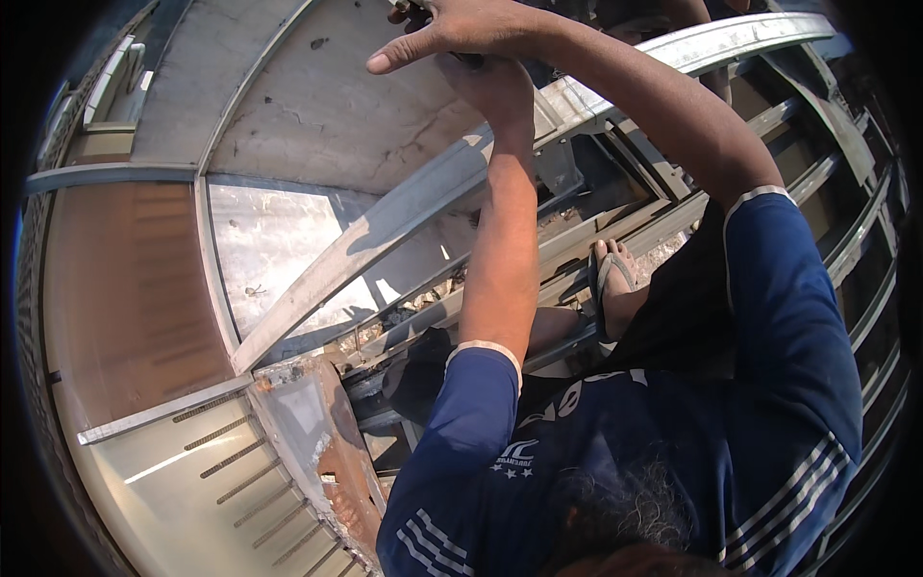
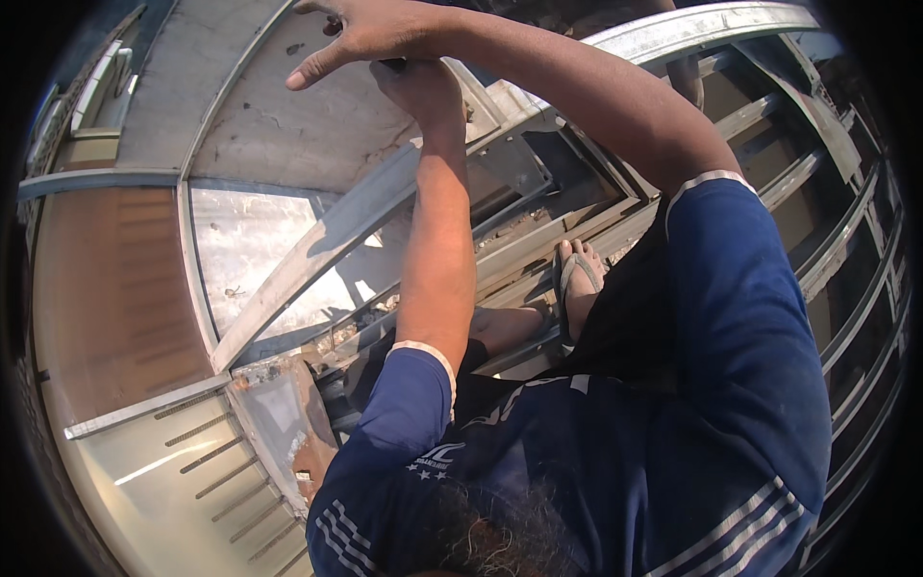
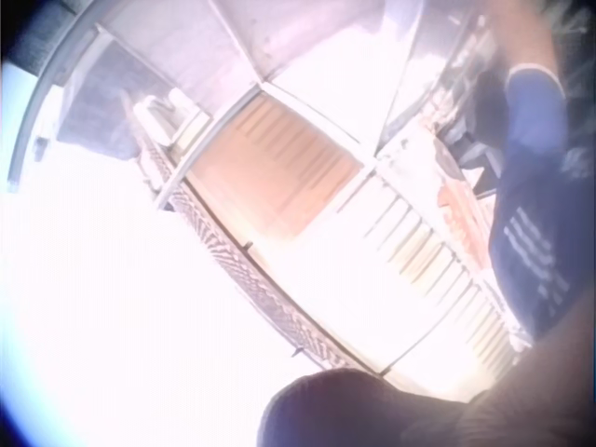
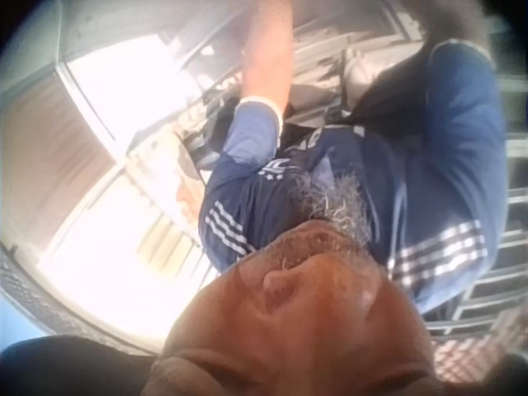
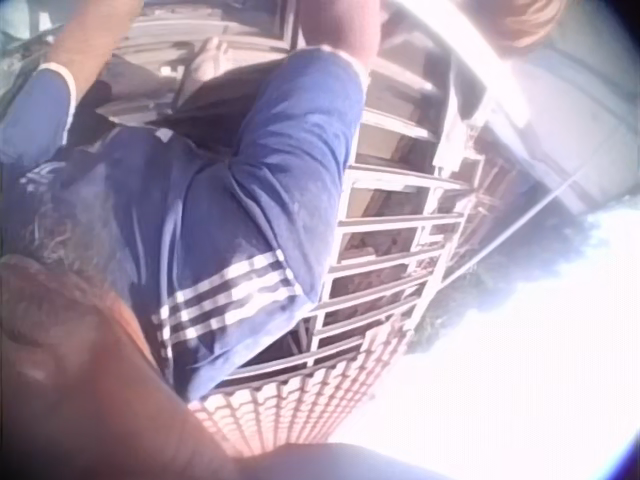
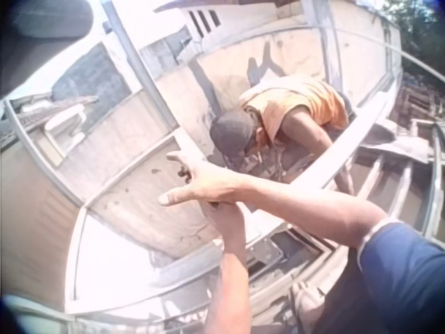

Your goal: The person uses pincers to twist and cut wire, securing a metal frame to vertical structural bars and a horizontal panel.

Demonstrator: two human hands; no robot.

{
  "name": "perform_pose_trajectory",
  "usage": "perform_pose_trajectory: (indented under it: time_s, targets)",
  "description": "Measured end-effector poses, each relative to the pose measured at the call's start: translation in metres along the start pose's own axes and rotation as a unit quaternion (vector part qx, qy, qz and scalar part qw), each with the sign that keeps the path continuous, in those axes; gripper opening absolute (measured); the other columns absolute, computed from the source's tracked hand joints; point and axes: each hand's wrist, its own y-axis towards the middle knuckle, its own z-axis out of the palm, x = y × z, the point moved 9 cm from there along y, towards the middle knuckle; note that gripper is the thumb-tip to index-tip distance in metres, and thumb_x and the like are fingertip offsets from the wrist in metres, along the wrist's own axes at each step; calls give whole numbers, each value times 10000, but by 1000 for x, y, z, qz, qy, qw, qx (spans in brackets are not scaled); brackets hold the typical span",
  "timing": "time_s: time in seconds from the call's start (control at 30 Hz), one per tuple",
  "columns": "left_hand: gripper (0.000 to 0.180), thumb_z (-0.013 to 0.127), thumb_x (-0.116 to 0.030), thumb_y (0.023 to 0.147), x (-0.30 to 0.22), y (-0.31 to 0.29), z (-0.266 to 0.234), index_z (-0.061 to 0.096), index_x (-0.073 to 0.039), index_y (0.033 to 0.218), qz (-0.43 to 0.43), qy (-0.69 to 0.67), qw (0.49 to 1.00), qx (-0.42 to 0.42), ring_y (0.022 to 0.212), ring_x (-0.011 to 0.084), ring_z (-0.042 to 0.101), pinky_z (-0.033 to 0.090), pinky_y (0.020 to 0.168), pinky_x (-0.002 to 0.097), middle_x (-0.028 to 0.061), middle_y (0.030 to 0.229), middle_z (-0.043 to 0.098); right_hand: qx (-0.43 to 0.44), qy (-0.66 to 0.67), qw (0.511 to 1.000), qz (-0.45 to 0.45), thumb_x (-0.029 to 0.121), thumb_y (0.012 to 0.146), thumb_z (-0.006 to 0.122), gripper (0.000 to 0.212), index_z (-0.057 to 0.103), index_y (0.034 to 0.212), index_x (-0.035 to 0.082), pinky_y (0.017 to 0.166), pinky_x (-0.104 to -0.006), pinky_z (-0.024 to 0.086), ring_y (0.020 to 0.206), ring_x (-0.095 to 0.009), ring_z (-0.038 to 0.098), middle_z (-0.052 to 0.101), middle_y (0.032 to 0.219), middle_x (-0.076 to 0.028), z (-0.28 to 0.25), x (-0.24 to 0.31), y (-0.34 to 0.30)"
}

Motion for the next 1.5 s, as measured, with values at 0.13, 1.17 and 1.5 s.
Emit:
perform_pose_trajectory:
  time_s: [0.13,1.17,1.5]
  targets:
    - [613,792,-205,898,-5,-8,-1,401,41,1301,-8,110,994,8,1057,219,584,487,921,356,162,1201,551,204,223,951,-57,50,732,711,537,671,1261,-30,963,-319,516,1125,-264,650,683,1217,-181,9,-22,18]
    - [270,759,-211,874,19,-9,21,612,2,952,-283,-255,881,280,744,178,571,481,762,360,58,766,558,276,519,809,-16,275,916,654,551,566,1340,-67,983,-510,544,1090,-438,686,674,1203,-321,4,-30,13]
    - [301,622,-70,989,-23,46,-6,550,9,1270,-23,88,996,19,1123,175,579,454,1020,356,123,1204,612,-139,-11,980,-142,300,906,741,559,578,1343,-7,879,-402,528,1030,-335,684,690,1145,-264,-13,44,26]
